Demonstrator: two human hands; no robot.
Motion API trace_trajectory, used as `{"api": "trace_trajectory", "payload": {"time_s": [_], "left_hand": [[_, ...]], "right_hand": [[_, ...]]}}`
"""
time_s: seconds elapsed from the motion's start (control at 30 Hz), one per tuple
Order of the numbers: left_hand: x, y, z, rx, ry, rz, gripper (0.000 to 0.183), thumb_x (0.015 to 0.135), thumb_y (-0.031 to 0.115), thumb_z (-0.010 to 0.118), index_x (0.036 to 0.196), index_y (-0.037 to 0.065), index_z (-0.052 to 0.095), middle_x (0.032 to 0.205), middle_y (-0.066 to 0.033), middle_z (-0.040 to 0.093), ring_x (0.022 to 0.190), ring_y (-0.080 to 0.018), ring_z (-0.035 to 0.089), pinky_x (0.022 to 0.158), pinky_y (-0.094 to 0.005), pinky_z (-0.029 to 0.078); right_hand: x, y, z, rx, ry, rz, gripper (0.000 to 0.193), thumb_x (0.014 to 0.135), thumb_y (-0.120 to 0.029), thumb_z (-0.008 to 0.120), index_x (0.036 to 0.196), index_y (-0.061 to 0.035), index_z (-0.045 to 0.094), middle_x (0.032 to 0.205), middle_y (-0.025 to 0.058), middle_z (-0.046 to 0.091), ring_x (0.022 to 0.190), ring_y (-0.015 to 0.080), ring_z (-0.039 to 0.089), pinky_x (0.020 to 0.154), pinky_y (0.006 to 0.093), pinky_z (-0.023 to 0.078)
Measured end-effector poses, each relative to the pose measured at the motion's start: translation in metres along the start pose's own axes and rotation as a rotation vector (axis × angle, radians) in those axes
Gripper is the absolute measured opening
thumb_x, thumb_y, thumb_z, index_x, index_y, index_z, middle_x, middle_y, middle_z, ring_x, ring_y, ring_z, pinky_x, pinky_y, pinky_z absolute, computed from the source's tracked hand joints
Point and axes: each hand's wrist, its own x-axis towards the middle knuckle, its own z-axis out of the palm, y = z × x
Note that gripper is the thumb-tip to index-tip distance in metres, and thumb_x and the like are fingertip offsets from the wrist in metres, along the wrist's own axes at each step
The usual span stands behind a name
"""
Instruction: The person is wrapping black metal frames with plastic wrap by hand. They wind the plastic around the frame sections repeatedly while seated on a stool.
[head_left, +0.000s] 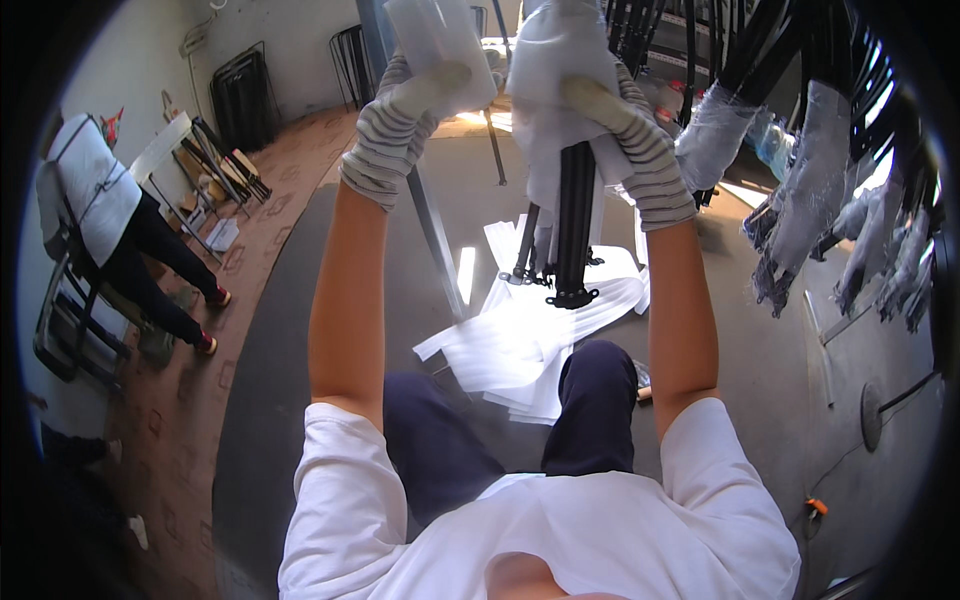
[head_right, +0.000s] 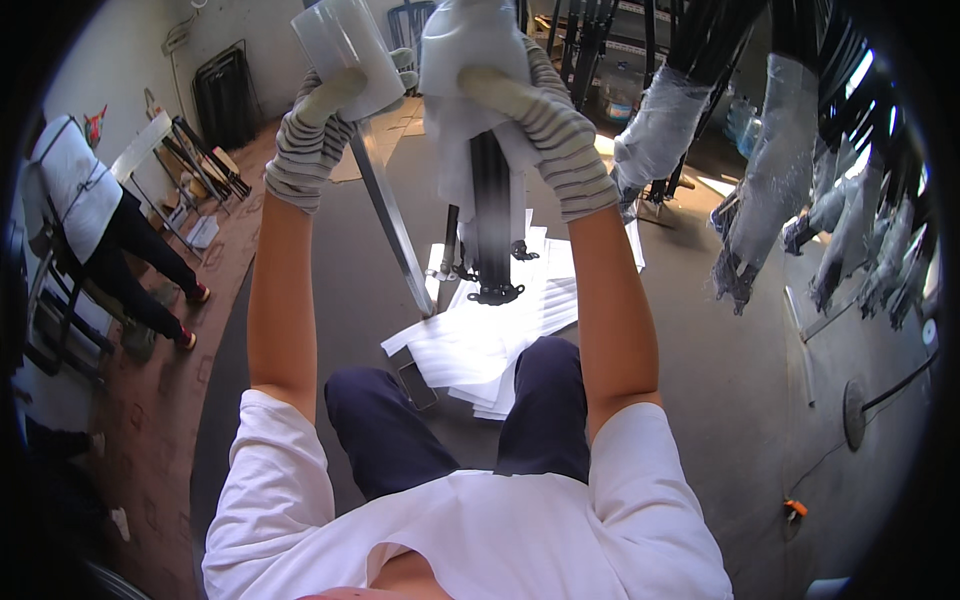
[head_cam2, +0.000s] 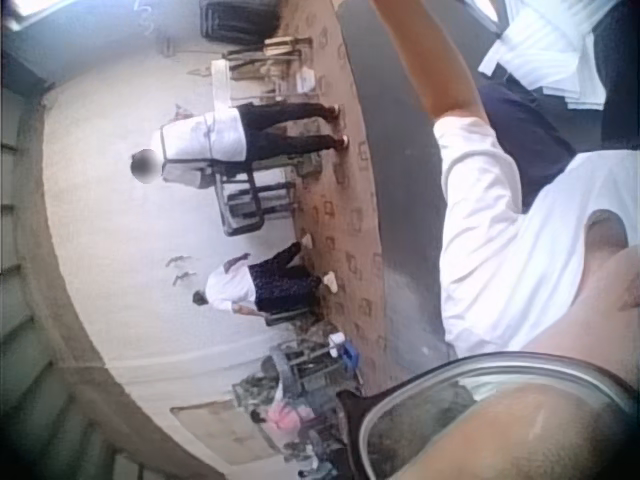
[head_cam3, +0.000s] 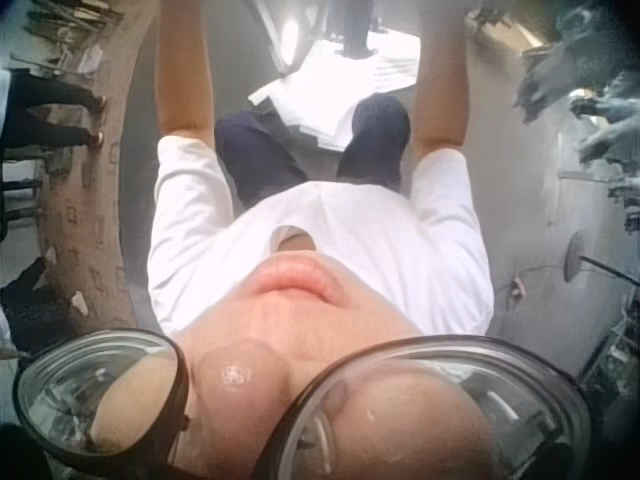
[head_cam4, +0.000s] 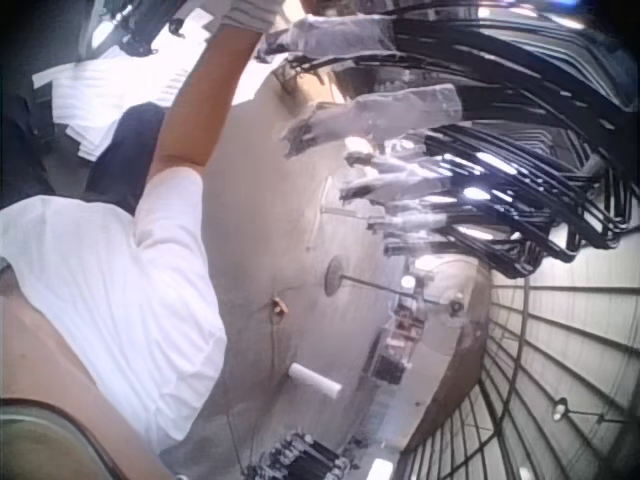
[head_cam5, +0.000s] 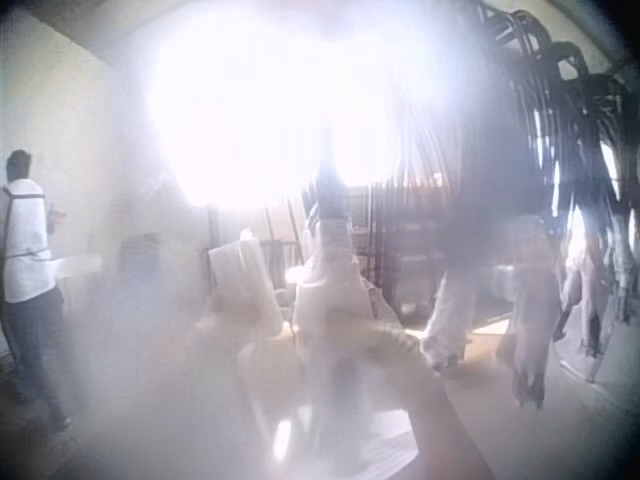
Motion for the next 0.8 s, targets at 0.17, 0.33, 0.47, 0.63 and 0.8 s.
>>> {"api": "trace_trajectory", "payload": {"time_s": [0.17, 0.33, 0.47, 0.63, 0.8], "left_hand": [[-0.007, -0.024, 0.019, -0.084, 0.055, 0.077, 0.04, 0.073, 0.02, 0.061, 0.107, 0.002, 0.049, 0.1, -0.0154, 0.056, 0.089, -0.0234, 0.058, 0.076, -0.0282, 0.05], [-0.039, 0.009, 0.123, 1.264, 0.337, 0.343, 0.071, 0.063, 0.036, 0.061, 0.113, -0.011, 0.04, 0.086, -0.0201, 0.054, 0.074, -0.0267, 0.057, 0.061, -0.0296, 0.051], [-0.043, 0.009, 0.166, 1.121, 0.596, 0.369, 0.052, 0.072, 0.028, 0.052, 0.107, -0.01, 0.046, 0.082, -0.0179, 0.055, 0.067, -0.0237, 0.055, 0.063, -0.0314, 0.049], [-0.06, -0.023, 0.119, 0.192, 0.508, 0.45, 0.054, 0.071, 0.023, 0.064, 0.116, 0.003, 0.042, 0.097, -0.0167, 0.054, 0.087, -0.0218, 0.055, 0.086, -0.0352, 0.039], [-0.026, -0.08, 0.089, -0.496, 0.055, -0.017, 0.063, 0.074, 0.024, 0.065, 0.125, 0.009, 0.03, 0.109, -0.0143, 0.05, 0.1, -0.0204, 0.052, 0.084, -0.0308, 0.046]], "right_hand": [[-0.014, -0.021, 0.003, -0.051, 0.229, 0.02, 0.047, 0.073, -0.011, 0.064, 0.115, -0.004, 0.042, 0.101, 0.0096, 0.053, 0.088, 0.0164, 0.056, 0.076, 0.0264, 0.049], [-0.049, -0.03, 0.029, -0.002, 0.372, -0.286, 0.05, 0.076, -0.026, 0.059, 0.114, 0.0032, 0.042, 0.108, 0.0139, 0.05, 0.099, 0.0212, 0.049, 0.089, 0.0312, 0.039], [-0.063, -0.057, 0.056, 0.05, 0.222, -0.183, 0.073, 0.073, -0.042, 0.06, 0.121, 0.0046, 0.031, 0.113, 0.0211, 0.045, 0.105, 0.0283, 0.046, 0.094, 0.0378, 0.037], [-0.061, -0.084, 0.048, -0.258, 0.345, -0.204, 0.082, 0.067, -0.035, 0.066, 0.123, 0.0065, 0.024, 0.111, 0.0231, 0.044, 0.104, 0.0315, 0.047, 0.093, 0.0407, 0.037], [-0.054, -0.103, 0.04, -0.087, 0.209, -0.015, 0.085, 0.065, -0.039, 0.068, 0.122, 0.0078, 0.025, 0.101, 0.0238, 0.048, 0.099, 0.0335, 0.049, 0.089, 0.0417, 0.04]]}}
